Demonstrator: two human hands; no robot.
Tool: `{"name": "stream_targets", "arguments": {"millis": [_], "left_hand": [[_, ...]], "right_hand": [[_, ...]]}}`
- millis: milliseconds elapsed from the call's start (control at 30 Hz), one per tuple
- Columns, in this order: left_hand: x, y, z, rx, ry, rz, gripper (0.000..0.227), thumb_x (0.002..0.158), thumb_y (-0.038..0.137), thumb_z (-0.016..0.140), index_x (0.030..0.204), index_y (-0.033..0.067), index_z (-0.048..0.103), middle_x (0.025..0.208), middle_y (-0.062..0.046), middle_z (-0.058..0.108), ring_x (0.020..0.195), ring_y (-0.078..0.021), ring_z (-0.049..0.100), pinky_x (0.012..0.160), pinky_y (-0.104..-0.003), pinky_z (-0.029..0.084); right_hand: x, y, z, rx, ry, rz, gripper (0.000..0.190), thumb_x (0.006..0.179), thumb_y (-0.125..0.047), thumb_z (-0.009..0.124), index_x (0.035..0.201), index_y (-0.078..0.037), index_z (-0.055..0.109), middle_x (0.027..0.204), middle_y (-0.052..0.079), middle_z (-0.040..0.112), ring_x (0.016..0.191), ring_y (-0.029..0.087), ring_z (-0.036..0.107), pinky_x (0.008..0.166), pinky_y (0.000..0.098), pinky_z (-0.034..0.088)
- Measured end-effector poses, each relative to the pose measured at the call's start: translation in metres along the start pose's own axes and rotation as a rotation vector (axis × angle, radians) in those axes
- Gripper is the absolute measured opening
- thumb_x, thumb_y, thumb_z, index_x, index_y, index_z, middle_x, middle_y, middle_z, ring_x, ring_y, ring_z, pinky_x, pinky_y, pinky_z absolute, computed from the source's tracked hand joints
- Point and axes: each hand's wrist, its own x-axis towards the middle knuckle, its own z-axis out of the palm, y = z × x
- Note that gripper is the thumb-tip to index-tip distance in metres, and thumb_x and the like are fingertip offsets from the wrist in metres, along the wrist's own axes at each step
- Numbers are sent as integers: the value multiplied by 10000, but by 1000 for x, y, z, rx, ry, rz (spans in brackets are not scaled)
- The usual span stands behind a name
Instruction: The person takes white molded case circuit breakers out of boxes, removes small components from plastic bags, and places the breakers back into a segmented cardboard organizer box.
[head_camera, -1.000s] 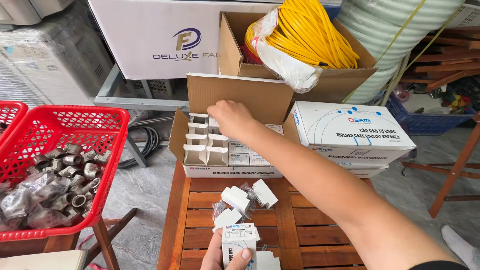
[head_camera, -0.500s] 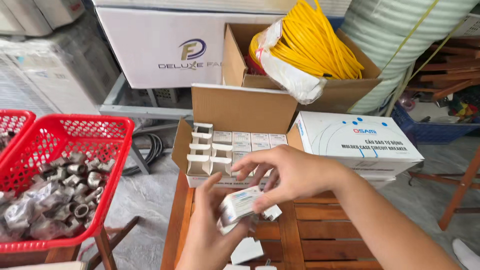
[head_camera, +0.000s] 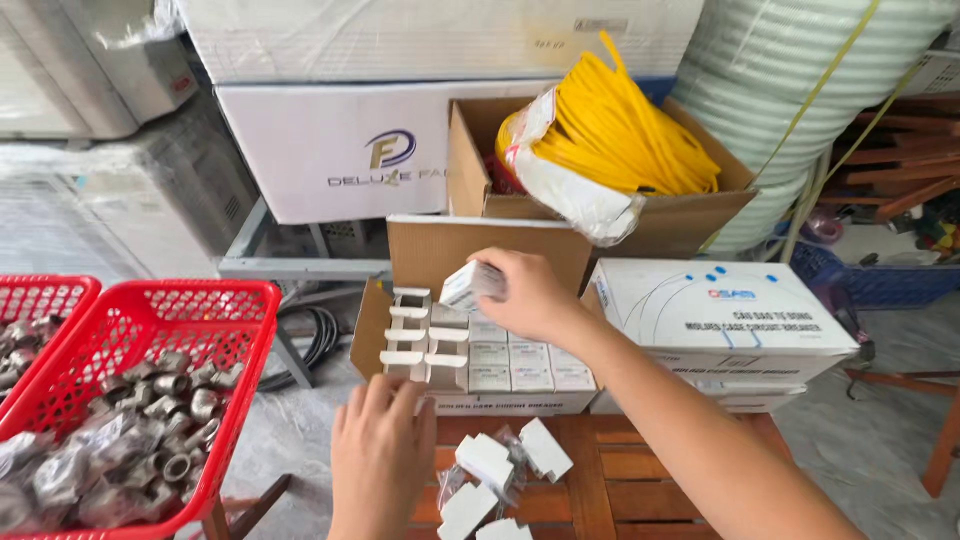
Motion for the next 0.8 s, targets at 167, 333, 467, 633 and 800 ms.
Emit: {"name": "stream_targets", "arguments": {"millis": [167, 333, 467, 633, 800], "left_hand": [[-26, -5, 1, -13, -32, -74, 142, 887, 244, 677, 769, 196, 614, 899, 27, 610, 716, -268, 550, 645, -411, 421], [-35, -10, 3, -39, -95, -70, 121, 939, 286, 661, 867, 191, 674, 898, 20, 608, 748, -258, 561, 665, -407, 424], [-39, -4, 5, -82, -104, -52, 91, 930, 273, 673, 888, 192, 681, 932, 20, 632, 738, -254, 569, 658, -401, 415], [-46, 1, 5, -116, -136, -52, 87, 911, 291, 697, 906, 205, 688, 933, 39, 645, 754, -256, 576, 687, -405, 431], [-60, -9, 11, -96, -169, -66, 125, 918, 327, 674, 957, 215, 711, 976, 29, 669, 792, -249, 605, 723, -415, 452]], "right_hand": [[3, -32, 4, 11, -272, 157, 536, 792, -185, 731, 1317, -244, 646, 1269, 22, 715, 1118, 201, 686, 919, 343, 528], [11, -48, -10, -162, -472, 186, 549, 831, -138, 676, 1354, -299, 646, 1398, 11, 651, 1220, 225, 632, 960, 376, 499], [25, -38, 11, -240, -550, 37, 672, 853, -123, 598, 1505, -267, 523, 1523, 76, 537, 1410, 278, 475, 1129, 414, 396], [37, -47, 15, -208, -556, 22, 632, 830, -157, 720, 1437, -270, 583, 1471, 16, 601, 1366, 221, 534, 1110, 385, 425], [34, -41, 14, -272, -588, 25, 627, 861, -144, 659, 1463, -296, 571, 1479, 66, 577, 1448, 276, 397, 1102, 471, 401]]}}
